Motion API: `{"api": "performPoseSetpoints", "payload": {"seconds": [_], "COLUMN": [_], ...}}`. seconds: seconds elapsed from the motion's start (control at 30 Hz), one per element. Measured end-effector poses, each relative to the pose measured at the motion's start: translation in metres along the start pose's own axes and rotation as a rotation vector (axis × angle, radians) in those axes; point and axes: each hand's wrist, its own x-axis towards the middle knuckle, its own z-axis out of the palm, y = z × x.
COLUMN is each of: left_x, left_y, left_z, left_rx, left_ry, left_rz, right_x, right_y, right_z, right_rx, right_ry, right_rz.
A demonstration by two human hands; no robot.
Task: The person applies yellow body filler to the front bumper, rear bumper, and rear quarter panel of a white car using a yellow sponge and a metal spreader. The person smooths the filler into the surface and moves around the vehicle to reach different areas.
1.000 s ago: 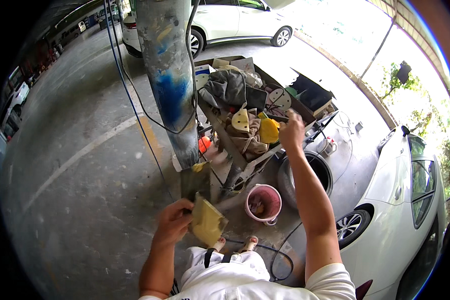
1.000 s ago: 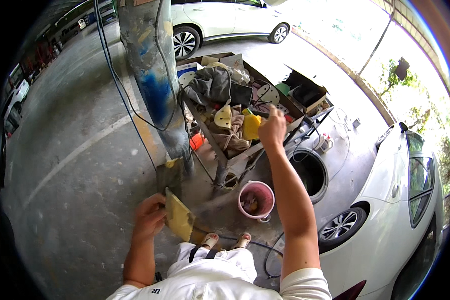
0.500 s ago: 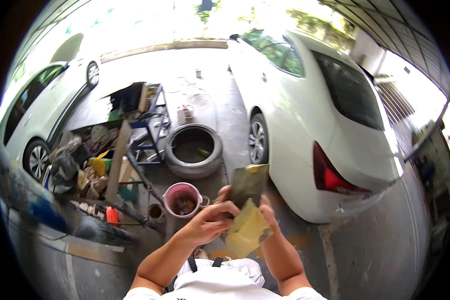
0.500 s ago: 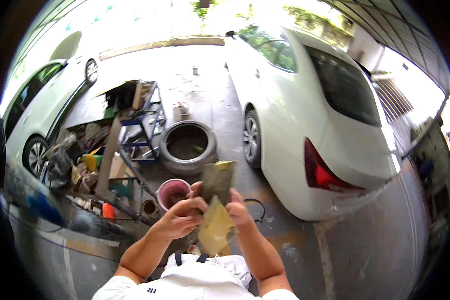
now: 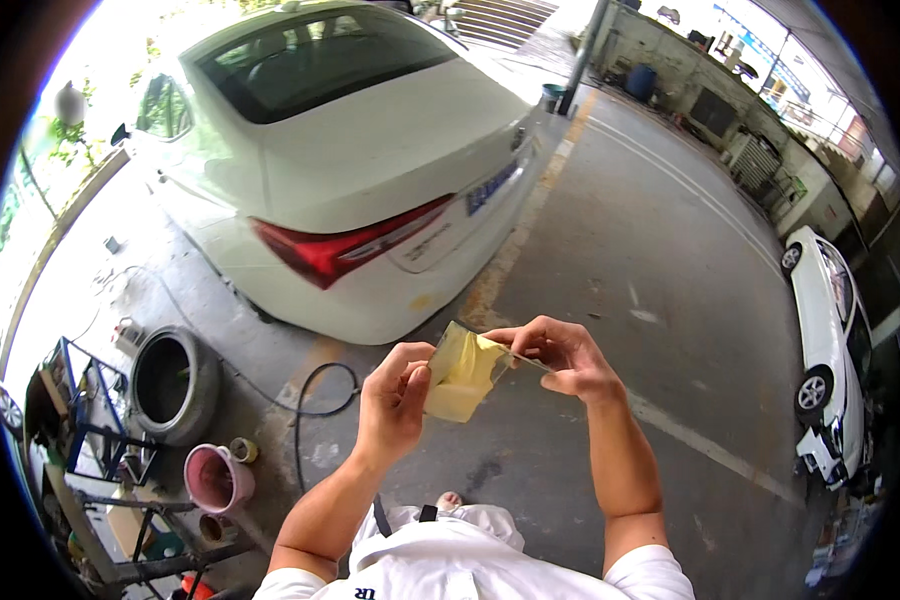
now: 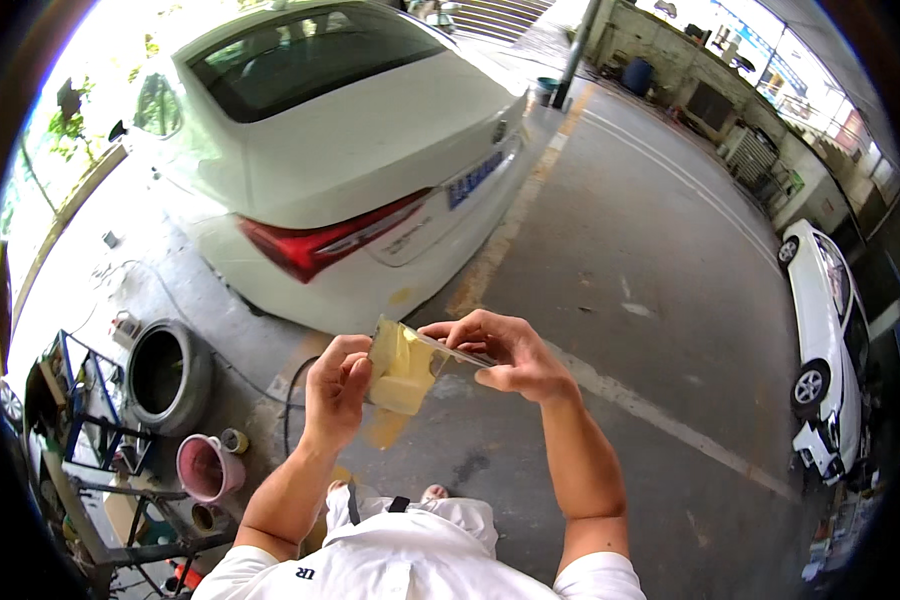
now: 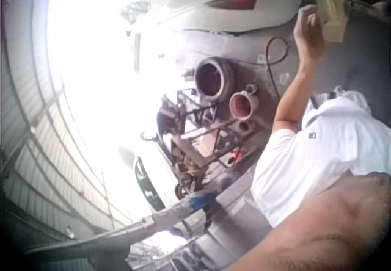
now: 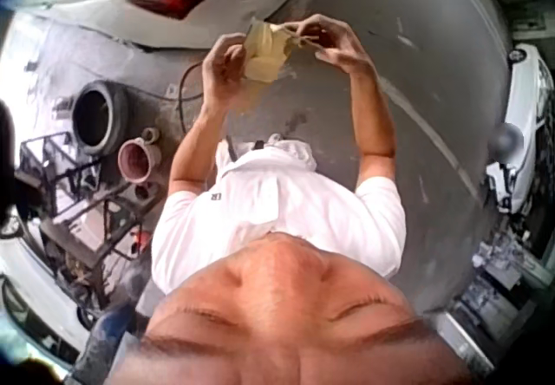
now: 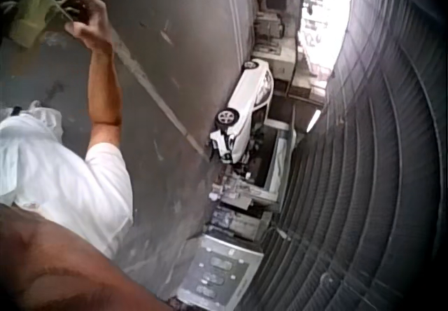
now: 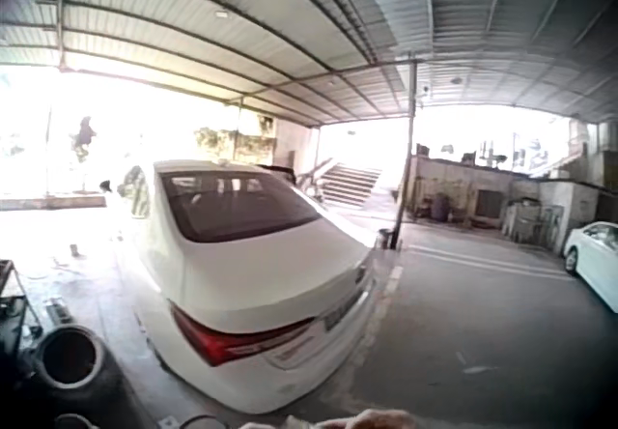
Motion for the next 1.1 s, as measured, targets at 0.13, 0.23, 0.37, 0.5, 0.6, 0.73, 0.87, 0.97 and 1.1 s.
{"api": "performPoseSetpoints", "payload": {"seconds": [0.13, 0.23, 0.37, 0.5, 0.6, 0.73, 0.87, 0.97, 1.1], "left_x": [0.069, 0.14, 0.272, 0.407, 0.483, 0.578, 0.625, 0.688, 0.785], "left_y": [-0.023, -0.054, -0.113, -0.177, -0.2, -0.19, -0.237, -0.263, -0.294], "left_z": [0.064, 0.088, 0.142, 0.205, 0.264, 0.356, 0.407, 0.455, 0.522], "left_rx": [-0.045, -0.164, -0.733, -0.927, -0.928, -0.885, -0.744, -0.414, 0.012], "left_ry": [-0.052, -0.108, -0.037, -0.025, -0.066, -0.121, -0.329, -0.488, -0.439], "left_rz": [-0.088, -0.207, -0.345, -0.292, -0.265, -0.216, -0.001, 0.265, 0.534], "right_x": [-0.022, -0.025, -0.012, 0.023, 0.051, 0.08, 0.081, 0.081, 0.092], "right_y": [-0.033, -0.032, -0.01, 0.021, 0.03, 0.02, 0.031, 0.025, 0.005], "right_z": [-0.087, -0.16, -0.263, -0.338, -0.381, -0.492, -0.578, -0.68, -0.82], "right_rx": [-0.639, -1.031, -0.121, 0.47, 0.434, 0.342, 0.31, 0.364, 0.445], "right_ry": [0.123, 0.315, 0.767, 0.844, 1.013, 1.126, 1.148, 1.06, 0.952], "right_rz": [0.119, 0.303, 0.285, 0.132, 0.056, -0.029, -0.075, -0.062, -0.036]}}
